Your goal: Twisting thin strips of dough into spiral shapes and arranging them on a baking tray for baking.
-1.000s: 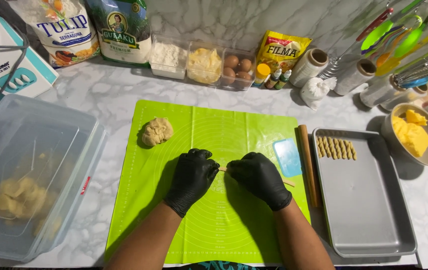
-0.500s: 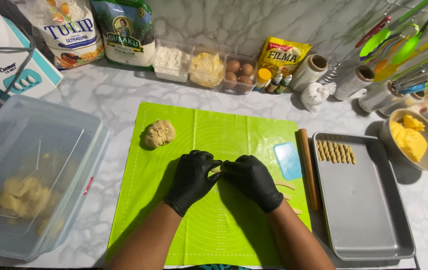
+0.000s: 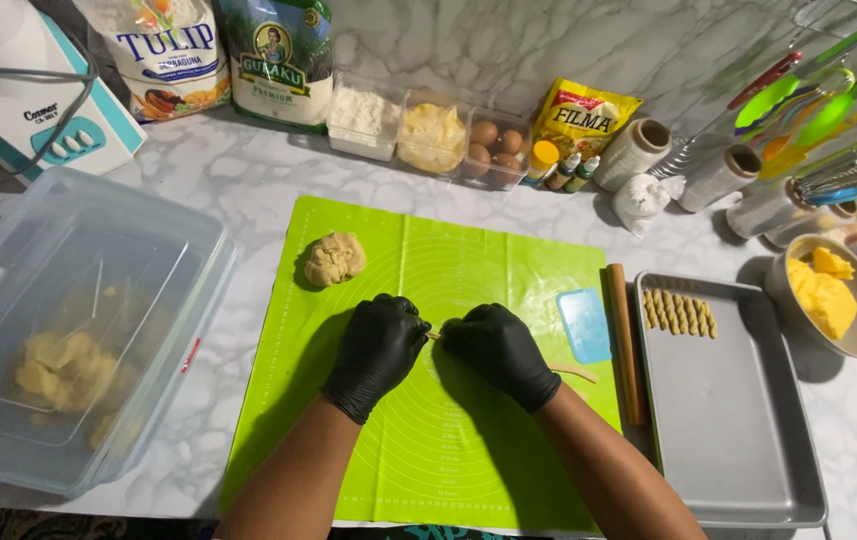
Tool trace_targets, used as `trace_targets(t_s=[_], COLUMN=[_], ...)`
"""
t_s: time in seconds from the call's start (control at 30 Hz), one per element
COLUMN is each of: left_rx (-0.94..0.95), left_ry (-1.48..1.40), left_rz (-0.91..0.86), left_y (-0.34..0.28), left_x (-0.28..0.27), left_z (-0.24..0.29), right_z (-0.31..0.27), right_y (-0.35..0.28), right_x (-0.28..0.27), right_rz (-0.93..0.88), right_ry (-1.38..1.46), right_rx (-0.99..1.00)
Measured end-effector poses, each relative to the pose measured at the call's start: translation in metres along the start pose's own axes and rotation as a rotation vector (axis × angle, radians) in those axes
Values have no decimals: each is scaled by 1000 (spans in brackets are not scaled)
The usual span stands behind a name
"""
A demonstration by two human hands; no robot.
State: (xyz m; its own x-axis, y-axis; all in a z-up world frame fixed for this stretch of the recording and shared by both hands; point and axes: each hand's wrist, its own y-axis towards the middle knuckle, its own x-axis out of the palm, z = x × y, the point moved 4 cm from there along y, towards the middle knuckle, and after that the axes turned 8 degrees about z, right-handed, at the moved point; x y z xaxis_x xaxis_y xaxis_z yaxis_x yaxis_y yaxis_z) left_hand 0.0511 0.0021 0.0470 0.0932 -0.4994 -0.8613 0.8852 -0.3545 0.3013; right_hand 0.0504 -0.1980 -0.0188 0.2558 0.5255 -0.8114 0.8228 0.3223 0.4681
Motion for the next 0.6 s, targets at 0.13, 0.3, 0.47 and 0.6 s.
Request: trace_targets(t_s=[0.13, 0.3, 0.47, 0.6], left_rx=[-53, -7, -43, 6], left_ry=[14, -7, -21, 31], left_rz=[-2, -10, -1, 21], left_y=[-1, -4, -4, -5], left_x=[6, 4, 10, 13], left_z=[-8, -7, -15, -15], right_z=[-4, -36, -22, -26], right_y=[0, 17, 11, 12], right_x=[2, -13, 7, 5], right_rz=[21, 26, 11, 18], right_ry=[32, 76, 16, 47], right_rx=[-3, -16, -1, -6])
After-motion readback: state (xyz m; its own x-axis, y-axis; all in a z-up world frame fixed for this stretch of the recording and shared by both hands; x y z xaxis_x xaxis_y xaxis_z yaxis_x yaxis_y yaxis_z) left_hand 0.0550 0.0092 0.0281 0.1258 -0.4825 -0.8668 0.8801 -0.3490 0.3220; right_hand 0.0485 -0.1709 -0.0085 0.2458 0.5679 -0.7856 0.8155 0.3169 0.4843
